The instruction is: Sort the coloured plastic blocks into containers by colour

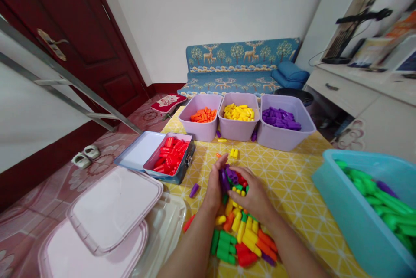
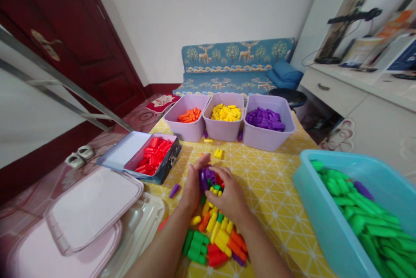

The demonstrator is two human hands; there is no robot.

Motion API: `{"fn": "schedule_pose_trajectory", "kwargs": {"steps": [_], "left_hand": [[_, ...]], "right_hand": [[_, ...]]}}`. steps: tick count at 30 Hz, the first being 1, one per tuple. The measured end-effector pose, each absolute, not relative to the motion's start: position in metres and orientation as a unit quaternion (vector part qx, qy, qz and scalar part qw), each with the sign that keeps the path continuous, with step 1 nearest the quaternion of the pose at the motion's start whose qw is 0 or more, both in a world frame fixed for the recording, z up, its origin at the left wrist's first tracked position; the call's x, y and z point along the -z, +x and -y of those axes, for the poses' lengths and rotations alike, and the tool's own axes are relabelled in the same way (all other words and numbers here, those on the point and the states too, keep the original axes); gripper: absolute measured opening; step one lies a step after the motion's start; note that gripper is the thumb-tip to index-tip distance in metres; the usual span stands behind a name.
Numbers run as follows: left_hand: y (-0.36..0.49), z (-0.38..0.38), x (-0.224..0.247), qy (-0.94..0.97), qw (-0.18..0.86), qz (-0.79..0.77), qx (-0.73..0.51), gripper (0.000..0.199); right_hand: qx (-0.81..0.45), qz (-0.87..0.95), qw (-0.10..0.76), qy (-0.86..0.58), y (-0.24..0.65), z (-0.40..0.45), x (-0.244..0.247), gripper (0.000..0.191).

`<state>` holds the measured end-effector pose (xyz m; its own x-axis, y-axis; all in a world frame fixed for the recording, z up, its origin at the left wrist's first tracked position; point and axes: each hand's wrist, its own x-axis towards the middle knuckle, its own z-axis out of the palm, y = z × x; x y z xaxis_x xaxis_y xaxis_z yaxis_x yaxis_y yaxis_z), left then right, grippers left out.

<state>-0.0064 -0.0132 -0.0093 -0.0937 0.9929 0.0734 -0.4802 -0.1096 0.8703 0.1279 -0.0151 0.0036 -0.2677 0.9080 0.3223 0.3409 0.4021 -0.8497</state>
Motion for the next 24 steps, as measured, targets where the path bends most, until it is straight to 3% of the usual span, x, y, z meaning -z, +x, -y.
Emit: {"fn": "schedule_pose_trajectory", "kwargs": {"steps": [5, 13, 19, 24], "left_hand": [[-0.005, 0.012, 0.010, 0.355, 0.610, -0.348, -0.617, 0.054], [-0.003, 0.006, 0.014, 0.356, 0.556, -0.391, -0.642, 0.045], [-0.005, 0.004, 0.021, 0.286, 0.547, -0.423, -0.663, 0.066], [-0.005, 0.006, 0.018, 0.274, 0.554, -0.408, -0.672, 0.050]], "right_hand": [[-0.342, 0.638, 0.486, -0.490, 0.138, 0.006, 0.004, 0.028], [-0.419, 0.530, 0.523, -0.520, 0.146, 0.003, 0.013, 0.031], [-0.443, 0.506, 0.547, -0.498, 0.143, 0.006, 0.011, 0.033], [-0.392, 0.571, 0.533, -0.486, 0.144, 0.010, 0.003, 0.025]]}}
